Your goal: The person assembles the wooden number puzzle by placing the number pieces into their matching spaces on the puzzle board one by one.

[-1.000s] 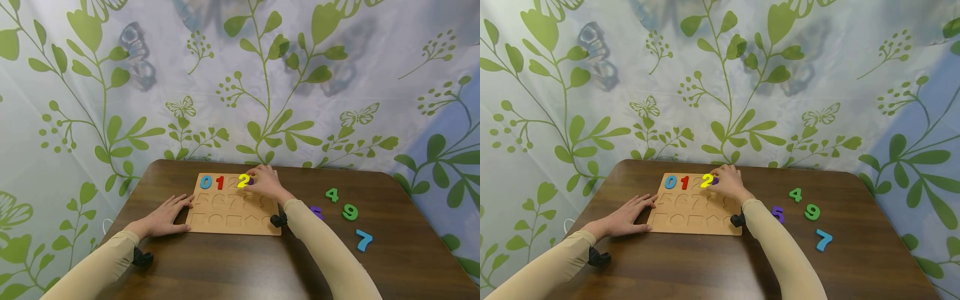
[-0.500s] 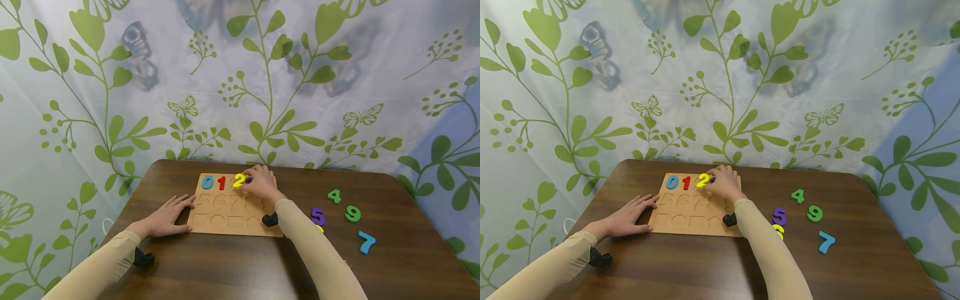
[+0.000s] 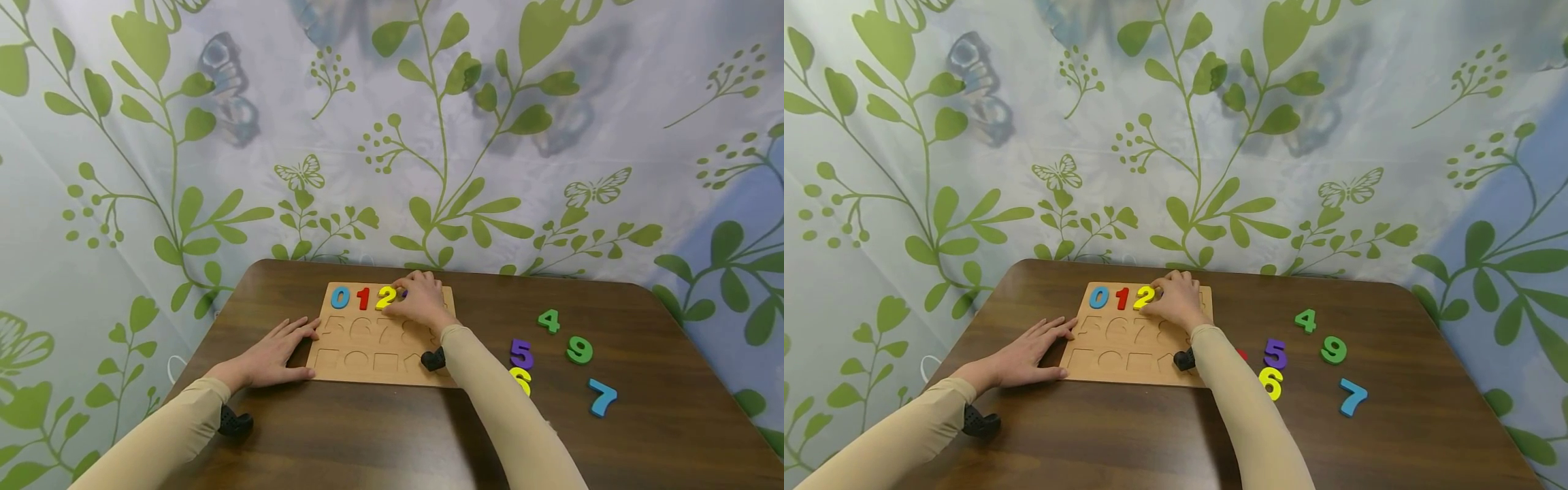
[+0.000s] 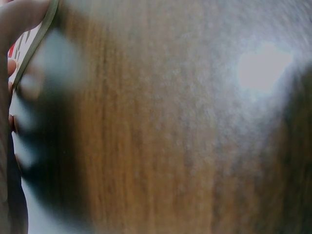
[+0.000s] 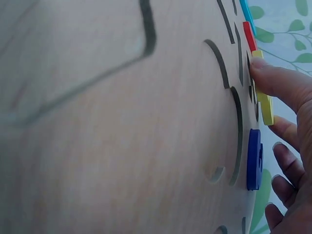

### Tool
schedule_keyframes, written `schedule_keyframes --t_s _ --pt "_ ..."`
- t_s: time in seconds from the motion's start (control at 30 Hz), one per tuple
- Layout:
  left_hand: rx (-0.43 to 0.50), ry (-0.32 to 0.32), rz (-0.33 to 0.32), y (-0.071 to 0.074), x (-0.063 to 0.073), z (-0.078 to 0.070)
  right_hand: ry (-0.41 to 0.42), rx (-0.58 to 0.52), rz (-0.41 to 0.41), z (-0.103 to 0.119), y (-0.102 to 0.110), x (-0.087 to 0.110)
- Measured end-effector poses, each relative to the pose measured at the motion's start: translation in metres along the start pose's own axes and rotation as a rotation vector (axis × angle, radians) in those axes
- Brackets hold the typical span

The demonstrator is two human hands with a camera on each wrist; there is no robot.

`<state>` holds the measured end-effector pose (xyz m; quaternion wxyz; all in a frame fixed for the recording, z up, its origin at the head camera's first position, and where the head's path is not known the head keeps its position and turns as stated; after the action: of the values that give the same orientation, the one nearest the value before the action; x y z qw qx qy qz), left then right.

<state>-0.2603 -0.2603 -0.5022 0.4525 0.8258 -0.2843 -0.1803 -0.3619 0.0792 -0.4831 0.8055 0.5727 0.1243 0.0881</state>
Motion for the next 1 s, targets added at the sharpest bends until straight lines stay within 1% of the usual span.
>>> schedule_keyframes --t_s 0.1,0.4,0.7,1.0 --pt "0.003 -0.005 -0.004 0.0004 0.0004 -0.0007 -0.001 0.016 -0.005 -0.0002 -0.0021 -0.0008" --pt "0.002 -0.010 -0.010 0.0000 0.0004 -0.0005 0.007 0.006 -0.002 -0.0006 -0.0075 -0.0054" --pt "0.003 0.001 -0.002 -0.0002 0.0005 0.0004 0.011 0.023 0.005 0.0012 -0.0065 -0.0049" --pt "-0.004 -0.017 -0.016 0.0001 0.0005 -0.0002 0.001 0.028 0.013 -0.0001 -0.0084 -0.0059"
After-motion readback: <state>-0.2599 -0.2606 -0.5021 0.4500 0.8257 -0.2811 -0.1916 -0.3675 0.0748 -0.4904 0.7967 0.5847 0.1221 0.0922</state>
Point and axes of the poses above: each hand's wrist, its own x-axis away from the middle knuckle, its own y-axis out of the back of the hand, z = x × y, the point moved 2 cm from there along -x, towards the middle knuckle, and after that the axes turned 10 degrees about x, right-handed, at the moved point
